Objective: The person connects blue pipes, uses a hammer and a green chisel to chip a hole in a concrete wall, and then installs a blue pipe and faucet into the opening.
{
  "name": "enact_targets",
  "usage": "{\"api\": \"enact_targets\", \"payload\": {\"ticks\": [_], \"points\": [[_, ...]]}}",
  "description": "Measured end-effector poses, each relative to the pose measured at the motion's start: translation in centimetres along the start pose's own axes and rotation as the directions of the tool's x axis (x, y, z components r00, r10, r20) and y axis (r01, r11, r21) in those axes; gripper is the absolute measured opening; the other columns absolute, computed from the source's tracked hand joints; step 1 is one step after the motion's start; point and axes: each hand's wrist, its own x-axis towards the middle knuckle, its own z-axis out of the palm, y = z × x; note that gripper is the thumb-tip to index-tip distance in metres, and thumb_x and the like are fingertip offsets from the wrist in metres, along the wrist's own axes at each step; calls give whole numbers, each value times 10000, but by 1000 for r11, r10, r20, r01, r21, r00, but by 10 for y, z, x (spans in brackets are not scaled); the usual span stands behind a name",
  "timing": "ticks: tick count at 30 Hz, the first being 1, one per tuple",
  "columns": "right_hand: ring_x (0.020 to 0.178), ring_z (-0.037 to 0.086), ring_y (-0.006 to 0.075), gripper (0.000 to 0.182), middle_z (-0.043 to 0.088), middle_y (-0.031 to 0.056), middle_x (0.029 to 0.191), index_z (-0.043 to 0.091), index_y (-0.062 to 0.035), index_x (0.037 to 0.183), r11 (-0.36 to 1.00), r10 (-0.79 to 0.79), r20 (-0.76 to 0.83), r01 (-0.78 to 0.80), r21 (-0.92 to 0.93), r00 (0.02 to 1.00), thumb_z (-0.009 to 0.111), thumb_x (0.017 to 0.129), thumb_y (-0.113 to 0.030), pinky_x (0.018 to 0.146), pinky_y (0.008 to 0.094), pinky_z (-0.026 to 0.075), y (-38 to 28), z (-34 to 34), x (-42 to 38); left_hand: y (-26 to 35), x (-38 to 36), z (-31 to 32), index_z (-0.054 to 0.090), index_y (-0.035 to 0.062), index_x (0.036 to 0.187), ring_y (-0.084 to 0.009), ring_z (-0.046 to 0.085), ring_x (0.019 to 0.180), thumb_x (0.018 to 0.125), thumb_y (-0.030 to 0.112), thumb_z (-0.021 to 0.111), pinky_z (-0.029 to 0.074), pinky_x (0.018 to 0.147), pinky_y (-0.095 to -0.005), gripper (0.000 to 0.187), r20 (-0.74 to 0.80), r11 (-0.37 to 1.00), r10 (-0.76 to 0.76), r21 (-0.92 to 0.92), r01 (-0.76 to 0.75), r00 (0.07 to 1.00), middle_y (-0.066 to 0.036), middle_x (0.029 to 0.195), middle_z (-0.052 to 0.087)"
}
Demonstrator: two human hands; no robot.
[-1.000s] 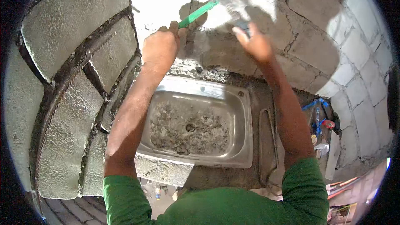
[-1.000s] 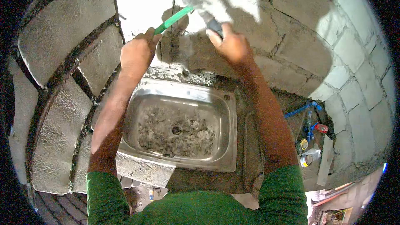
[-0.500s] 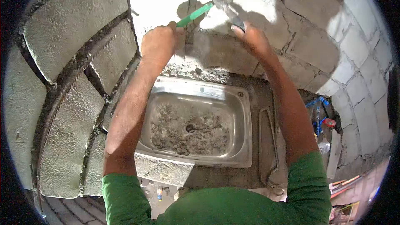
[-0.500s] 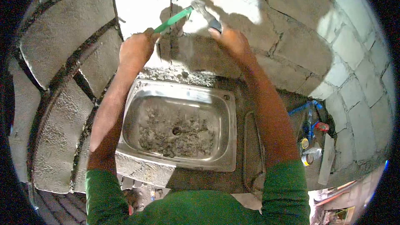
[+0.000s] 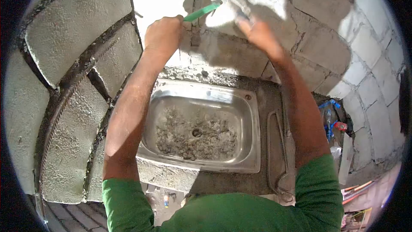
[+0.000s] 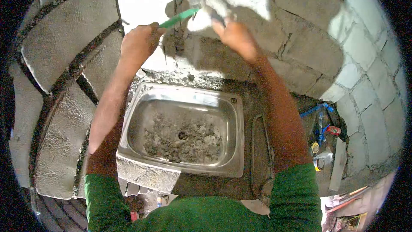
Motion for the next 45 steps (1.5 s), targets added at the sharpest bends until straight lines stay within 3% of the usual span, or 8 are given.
{"api": "enact_targets", "payload": {"ticks": [8,10,14,16,20,29,36,45], "points": [[604,562,134,464,616,69,762,568,-28,1213,893,116,38,-121,433,993,500,978,-423,535,316,480,-42,-81,-27,7,10,-13,650,71,978,-366,684,777,968,345,510,548,685,-479,308,97,1000,-27,-5,28,995,-191,817,683],[490,458,69,389,550,14,658,586,-36,1123,933,-150,-404,265,244,902,492,984,-388,415,260,382,-38,-86,-11,6,11,-10,649,68,977,-366,684,776,968,349,511,548,683,-479,313,100,1000,-27,-5,27,995,-191,816,683],[615,565,190,410,603,65,743,578,-6,1043,932,-210,-593,342,119,778,476,981,-398,564,341,489,-31,-33,-12,7,9,-7,683,75,969,-324,695,758,935,296,549,552,711,-449,261,110,998,-56,27,54,992,-155,773,691],[806,628,275,519,656,143,870,606,14,1106,982,-94,-63,103,161,994,503,958,-472,757,391,509,21,18,-4,9,9,-13,680,76,982,-328,694,769,939,309,544,549,723,-454,274,110,997,-65,38,61,992,-156,777,691],[984,630,315,616,667,228,994,594,21,1223,975,-55,144,22,221,988,533,931,-518,895,391,471,28,-4,-19,12,11,-13,679,71,991,-336,692,794,948,297,537,543,759,-460,270,111,994,-106,2,107,988,-164,801,692],[873,660,416,423,635,311,869,574,20,1125,966,2,-433,111,235,901,546,953,-366,759,466,512,-45,-51,-24,10,2,-1,654,64,932,-341,690,707,939,297,555,555,630,-448,253,41,998,-41,44,39,998,-159,716,676],[927,654,315,502,666,238,987,570,-23,1234,996,78,61,-80,41,995,492,976,-447,833,445,487,-4,3,-22,0,-8,13,613,93,1010,-375,681,734,968,340,509,548,644,-490,271,79,997,-78,-2,78,994,-175,767,677],[927,665,350,537,668,245,955,589,49,1145,926,-73,-400,211,313,914,538,955,-451,843,412,507,-70,-84,-23,0,7,5,631,87,988,-374,672,714,960,342,526,536,643,-494,277,62,999,-30,-12,31,998,-176,753,673]]}}
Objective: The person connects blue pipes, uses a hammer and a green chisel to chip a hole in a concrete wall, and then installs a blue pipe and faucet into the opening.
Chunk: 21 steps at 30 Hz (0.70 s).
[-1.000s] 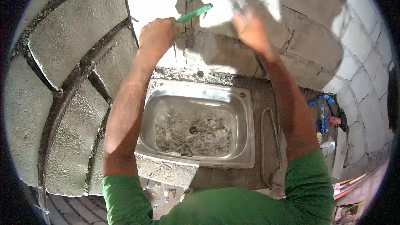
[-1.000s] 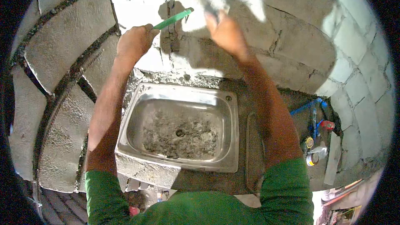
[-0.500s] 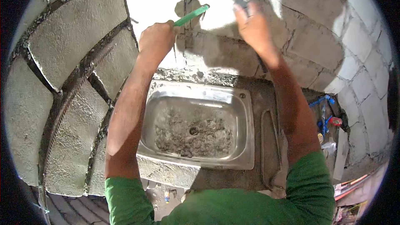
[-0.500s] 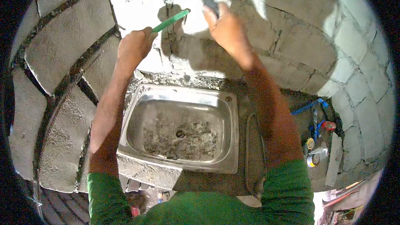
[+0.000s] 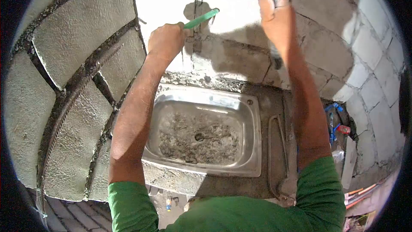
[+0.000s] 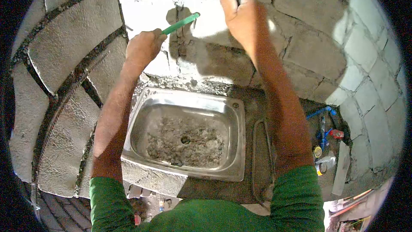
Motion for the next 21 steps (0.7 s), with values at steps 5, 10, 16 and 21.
{"api": "enact_targets", "payload": {"ticks": [5,10,16,21], "points": [[793,634,277,516,657,170,885,543,26,1215,953,232,474,-100,-288,849,457,989,-430,732,427,504,91,52,-21,6,-4,-2,631,98,999,-373,676,731,960,355,518,542,655,-489,283,16,1000,9,27,-9,1000,-175,777,679],[940,649,289,512,673,198,1027,551,18,1247,930,333,380,-234,-284,863,491,980,-415,850,414,497,57,29,-13,7,-2,-7,677,79,981,-321,697,758,953,310,544,556,695,-437,268,35,998,-30,55,28,999,-148,775,693],[949,656,316,451,674,233,971,558,6,1226,986,114,11,-111,-123,993,540,972,-367,831,417,498,15,25,-1,3,2,-2,656,88,991,-354,685,747,959,332,526,548,672,-463,278,30,999,-19,32,18,999,-170,778,684],[837,645,295,460,658,199,898,573,4,1185,888,353,403,-166,-429,845,532,960,-395,777,411,493,88,59,-29,-1,-8,8,674,74,953,-335,693,753,949,273,537,552,693,-457,241,14,1000,-20,7,20,1000,-174,769,685]]}}
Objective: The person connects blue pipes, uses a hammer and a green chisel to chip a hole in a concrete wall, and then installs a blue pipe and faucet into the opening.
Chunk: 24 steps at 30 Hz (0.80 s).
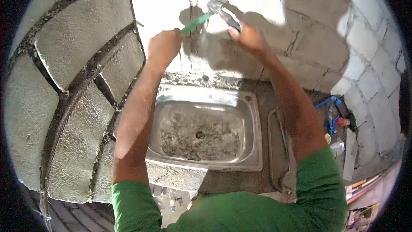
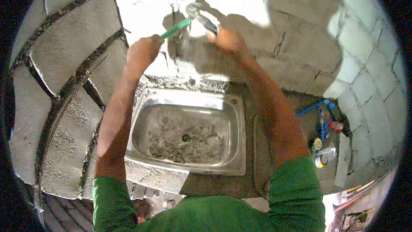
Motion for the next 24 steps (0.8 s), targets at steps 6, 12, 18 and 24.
{"api": "enact_targets", "payload": {"ticks": [6,12,18,24], "points": [[775,634,285,445,649,187,843,604,-12,1143,994,-55,-135,67,81,989,543,954,-410,738,402,493,10,-35,-39,-19,-64,42,667,78,1003,-403,663,740,971,323,502,528,670,-486,298,-26,895,-106,-437,84,994,-204,776,675],[809,661,412,381,652,270,860,608,16,1043,973,-182,-357,221,72,916,606,926,-347,699,434,519,-8,-72,-59,2,-46,42,626,93,1044,-419,658,697,967,367,514,527,635,-509,306,-77,936,-233,-287,202,970,-207,740,668],[767,650,438,374,645,267,799,589,-7,1029,921,-364,-483,385,-61,796,646,900,-353,646,472,515,-32,-99,-63,9,-48,61,629,99,1072,-438,646,694,960,385,523,524,619,-519,325,-142,931,-201,-335,144,969,-224,739,657],[801,649,451,431,660,257,828,598,-15,1054,969,-246,-228,237,-67,942,604,911,-421,683,504,524,-27,-48,-19,15,-35,38,619,95,1047,-424,654,693,975,376,496,524,611,-517,315,-98,977,-131,-183,112,987,-212,725,659]]}}
